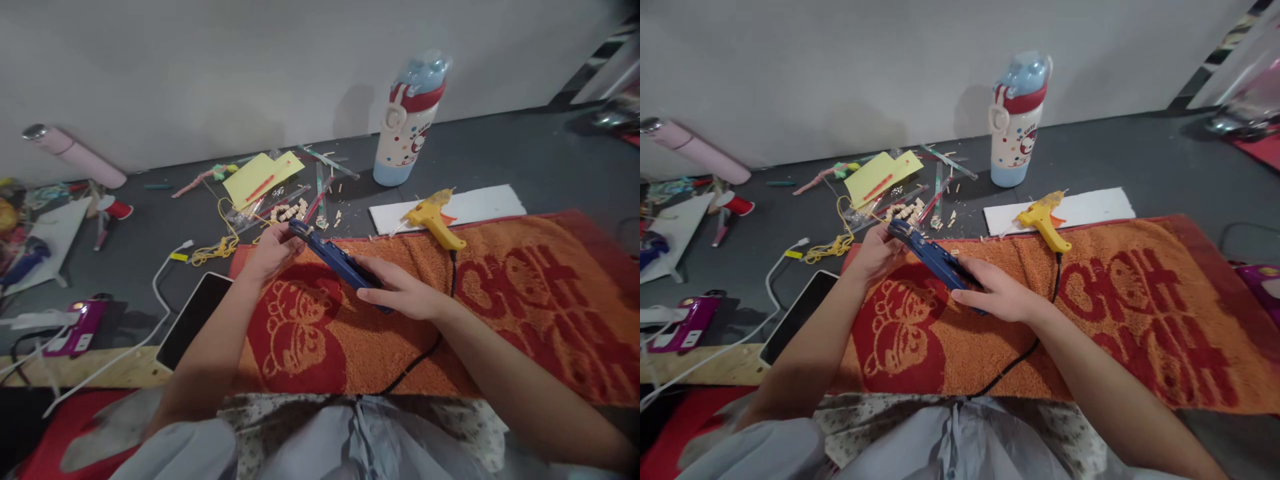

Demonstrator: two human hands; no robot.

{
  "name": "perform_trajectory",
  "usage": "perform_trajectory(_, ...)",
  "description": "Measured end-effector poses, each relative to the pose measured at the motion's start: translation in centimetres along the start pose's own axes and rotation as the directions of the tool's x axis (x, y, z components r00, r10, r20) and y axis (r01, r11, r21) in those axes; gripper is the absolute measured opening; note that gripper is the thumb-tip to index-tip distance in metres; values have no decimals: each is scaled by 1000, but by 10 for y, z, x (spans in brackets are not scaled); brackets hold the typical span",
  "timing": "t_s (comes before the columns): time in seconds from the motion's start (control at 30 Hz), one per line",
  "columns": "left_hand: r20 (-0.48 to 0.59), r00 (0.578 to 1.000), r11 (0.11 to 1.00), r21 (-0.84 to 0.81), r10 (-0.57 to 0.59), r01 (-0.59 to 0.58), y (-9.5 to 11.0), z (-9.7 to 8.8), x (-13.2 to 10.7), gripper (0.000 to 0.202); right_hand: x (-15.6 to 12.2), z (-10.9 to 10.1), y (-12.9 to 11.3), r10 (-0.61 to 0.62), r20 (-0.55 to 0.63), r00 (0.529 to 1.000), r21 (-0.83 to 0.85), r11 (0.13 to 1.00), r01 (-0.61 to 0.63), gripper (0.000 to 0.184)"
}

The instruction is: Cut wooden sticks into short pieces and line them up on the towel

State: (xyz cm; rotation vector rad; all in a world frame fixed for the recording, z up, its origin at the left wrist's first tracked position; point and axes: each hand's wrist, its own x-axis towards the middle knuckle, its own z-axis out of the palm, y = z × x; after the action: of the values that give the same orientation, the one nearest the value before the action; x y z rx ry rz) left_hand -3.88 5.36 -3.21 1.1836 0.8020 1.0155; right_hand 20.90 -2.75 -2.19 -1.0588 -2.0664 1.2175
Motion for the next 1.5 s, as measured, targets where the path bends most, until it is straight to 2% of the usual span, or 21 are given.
perform_trajectory(0.27, -47, 999, 1000, -15, -25, 25, 2, 5, -1, 44, 0, -1, 0, 15, 25, 1000, 23, 1000, -15, 54)
perform_trajectory(0.43, -100, 994, 983, 182, 43, -24, 3, 9, 2, 45, 0, 0, 2, 58, -45, 997, 3, 998, -58, 58)
perform_trajectory(0.57, -123, 986, 903, 427, 109, -46, 7, 13, -2, 42, 1, 2, 5, 87, -91, 992, 12, 996, -86, 58)
perform_trajectory(0.7, -150, 969, 775, 629, 198, -61, 9, 18, -6, 26, 1, 4, 5, 102, -126, 987, 38, 994, -98, 62)
perform_trajectory(0.77, -121, 957, 695, 712, 264, -102, 9, 19, -8, 21, 1, 5, 5, 107, -134, 985, 31, 994, -104, 63)
perform_trajectory(0.83, -82, 954, 653, 745, 290, -135, 11, 20, -9, 24, 0, 5, 5, 108, -133, 985, 25, 994, -106, 63)
perform_trajectory(0.9, -64, 964, 679, 722, 258, -134, 15, 21, -10, 28, -1, 4, 7, 96, -125, 987, 28, 995, -94, 62)
perform_trajectory(1.1, -86, 992, 864, 501, 95, -39, 21, 23, -13, 39, -2, 3, 12, 50, -119, 992, 63, 997, -43, 63)
perform_trajectory(1.3, -39, 999, 915, 402, -36, 48, 14, 15, -9, 48, -1, 2, 9, 38, -114, 993, 48, 998, -32, 63)
perform_trajectory(1.37, -27, 999, 916, 400, -30, 39, 13, 13, -9, 49, -1, 1, 9, 28, -115, 993, 26, 999, -26, 66)
perform_trajectory(1.5, -43, 996, 878, 476, 78, -48, 14, 13, -9, 44, -2, 0, 9, 11, -108, 994, 2, 1000, -11, 65)
